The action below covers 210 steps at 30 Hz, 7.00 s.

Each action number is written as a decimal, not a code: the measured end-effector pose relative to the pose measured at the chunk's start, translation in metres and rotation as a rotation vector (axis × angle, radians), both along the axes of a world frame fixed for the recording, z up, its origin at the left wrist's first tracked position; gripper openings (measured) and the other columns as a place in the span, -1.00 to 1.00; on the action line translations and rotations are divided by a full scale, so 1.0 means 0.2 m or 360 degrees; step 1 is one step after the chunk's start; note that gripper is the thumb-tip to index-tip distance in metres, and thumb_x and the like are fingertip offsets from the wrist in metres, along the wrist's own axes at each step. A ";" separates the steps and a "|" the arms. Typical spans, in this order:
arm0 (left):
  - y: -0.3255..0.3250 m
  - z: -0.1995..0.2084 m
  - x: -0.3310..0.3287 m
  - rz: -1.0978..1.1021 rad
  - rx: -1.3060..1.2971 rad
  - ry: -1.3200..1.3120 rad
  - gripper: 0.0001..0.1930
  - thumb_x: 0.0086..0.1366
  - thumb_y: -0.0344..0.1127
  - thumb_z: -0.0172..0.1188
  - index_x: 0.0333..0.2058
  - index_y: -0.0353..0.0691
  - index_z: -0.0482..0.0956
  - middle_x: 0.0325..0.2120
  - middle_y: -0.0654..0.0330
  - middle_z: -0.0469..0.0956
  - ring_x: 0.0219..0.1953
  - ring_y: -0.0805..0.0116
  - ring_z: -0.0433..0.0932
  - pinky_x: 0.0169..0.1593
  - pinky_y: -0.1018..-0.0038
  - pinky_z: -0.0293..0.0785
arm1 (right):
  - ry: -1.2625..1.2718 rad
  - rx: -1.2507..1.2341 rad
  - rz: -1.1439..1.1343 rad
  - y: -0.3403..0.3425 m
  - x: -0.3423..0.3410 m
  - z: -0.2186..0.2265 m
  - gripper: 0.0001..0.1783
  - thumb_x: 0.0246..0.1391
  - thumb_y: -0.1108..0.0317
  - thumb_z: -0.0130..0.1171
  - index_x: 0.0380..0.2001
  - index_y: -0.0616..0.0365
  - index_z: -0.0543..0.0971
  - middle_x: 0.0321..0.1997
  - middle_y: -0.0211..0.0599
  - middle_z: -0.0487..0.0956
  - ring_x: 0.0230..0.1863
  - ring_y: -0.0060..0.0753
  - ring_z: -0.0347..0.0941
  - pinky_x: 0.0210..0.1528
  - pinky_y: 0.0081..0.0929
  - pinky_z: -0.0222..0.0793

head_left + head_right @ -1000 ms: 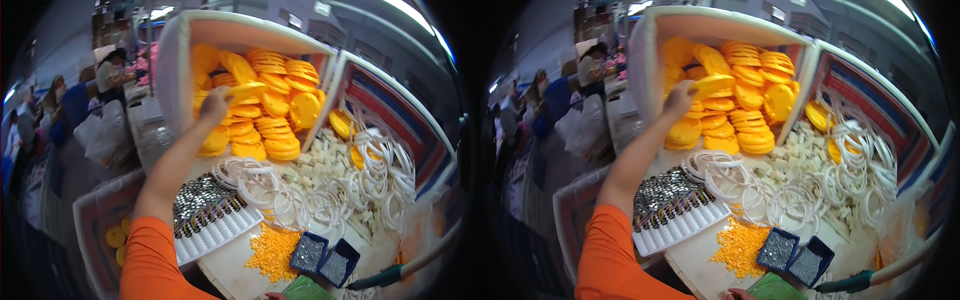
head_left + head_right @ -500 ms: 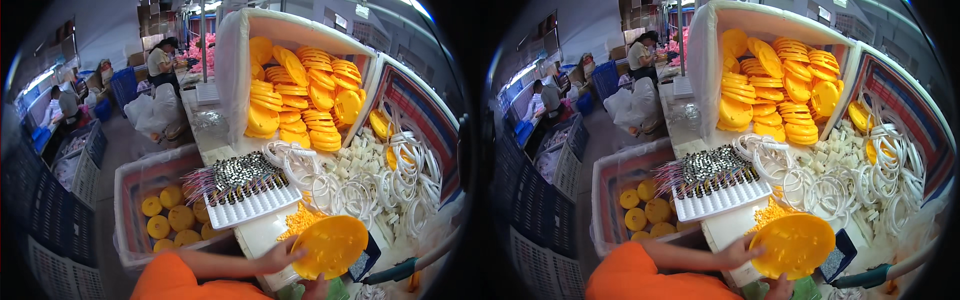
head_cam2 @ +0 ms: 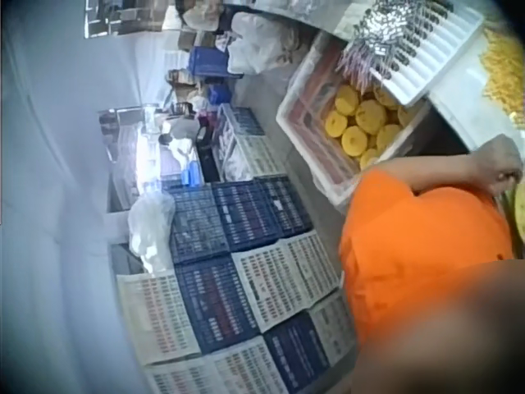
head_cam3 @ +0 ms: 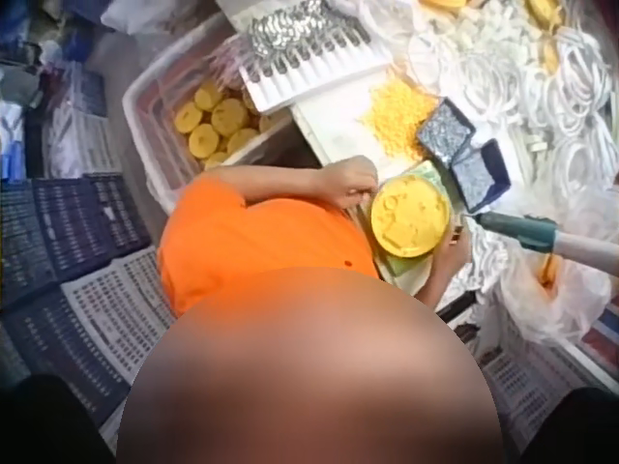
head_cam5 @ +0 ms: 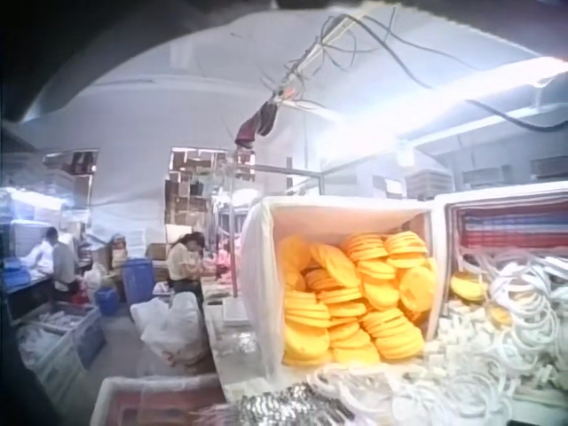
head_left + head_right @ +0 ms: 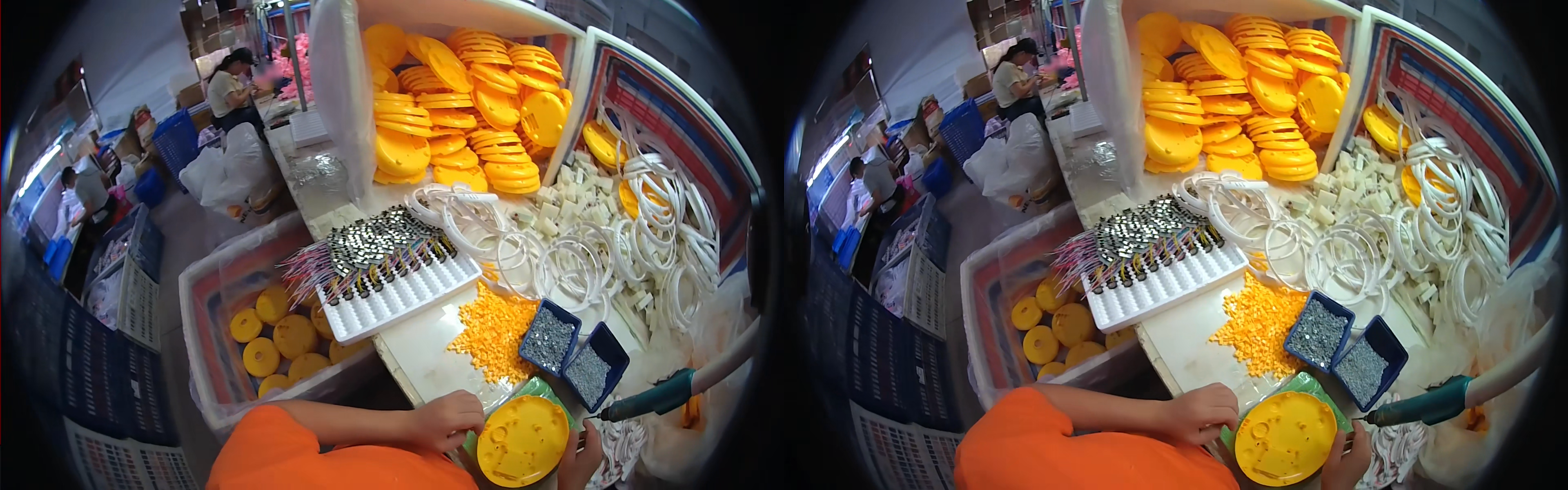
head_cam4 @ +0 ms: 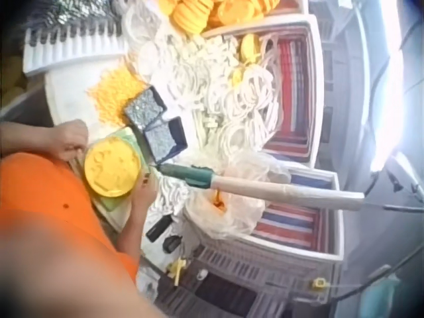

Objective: Assembling electronic and mechanical components into a yellow plastic toy shell using a screwdriver and soldering tool.

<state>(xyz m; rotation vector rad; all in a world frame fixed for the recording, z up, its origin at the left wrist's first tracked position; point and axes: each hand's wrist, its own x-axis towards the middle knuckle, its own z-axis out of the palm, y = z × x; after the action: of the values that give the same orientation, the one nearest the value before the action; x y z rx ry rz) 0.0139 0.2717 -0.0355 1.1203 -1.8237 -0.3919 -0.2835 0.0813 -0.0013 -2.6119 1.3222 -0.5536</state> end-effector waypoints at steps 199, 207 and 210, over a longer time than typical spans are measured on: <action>-0.79 0.24 -0.02 -0.0065 0.0127 -0.0429 -0.90 0.20 -0.35 0.32 -0.30 -0.10 0.62 -0.25 0.27 0.63 -0.14 0.25 0.59 0.00 0.27 0.36 | -0.0055 -0.0526 0.0253 -0.55 0.28 0.04 -0.90 0.00 0.42 0.37 -0.41 0.16 0.65 -0.24 -0.27 0.58 -0.15 -0.14 0.47 -0.09 -0.28 0.44; -1.29 0.11 -0.11 0.0300 -0.0323 -0.0864 -0.88 0.15 -0.29 0.33 -0.32 -0.10 0.69 -0.09 0.23 0.59 0.07 0.19 0.49 0.11 0.23 0.37 | -0.0102 -0.0361 0.0201 -0.52 0.28 0.09 -0.90 -0.02 0.42 0.37 -0.41 0.15 0.64 -0.28 -0.26 0.55 -0.16 -0.11 0.46 -0.11 -0.25 0.40; -1.34 0.08 -0.10 0.0266 -0.0294 -0.0819 -0.88 0.15 -0.25 0.34 -0.34 -0.08 0.69 -0.10 0.26 0.59 0.06 0.22 0.50 0.10 0.20 0.36 | -0.0117 -0.0303 0.0073 -0.42 0.20 0.09 -0.88 -0.04 0.45 0.37 -0.39 0.16 0.63 -0.29 -0.24 0.55 -0.17 -0.09 0.47 -0.12 -0.24 0.38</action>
<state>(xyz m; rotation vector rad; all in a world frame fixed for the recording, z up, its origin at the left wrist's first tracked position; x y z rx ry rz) -0.0060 0.0041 -0.0202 1.3110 -2.1299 0.1812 -0.2444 -0.0023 0.0172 -2.7336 1.2401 -0.7965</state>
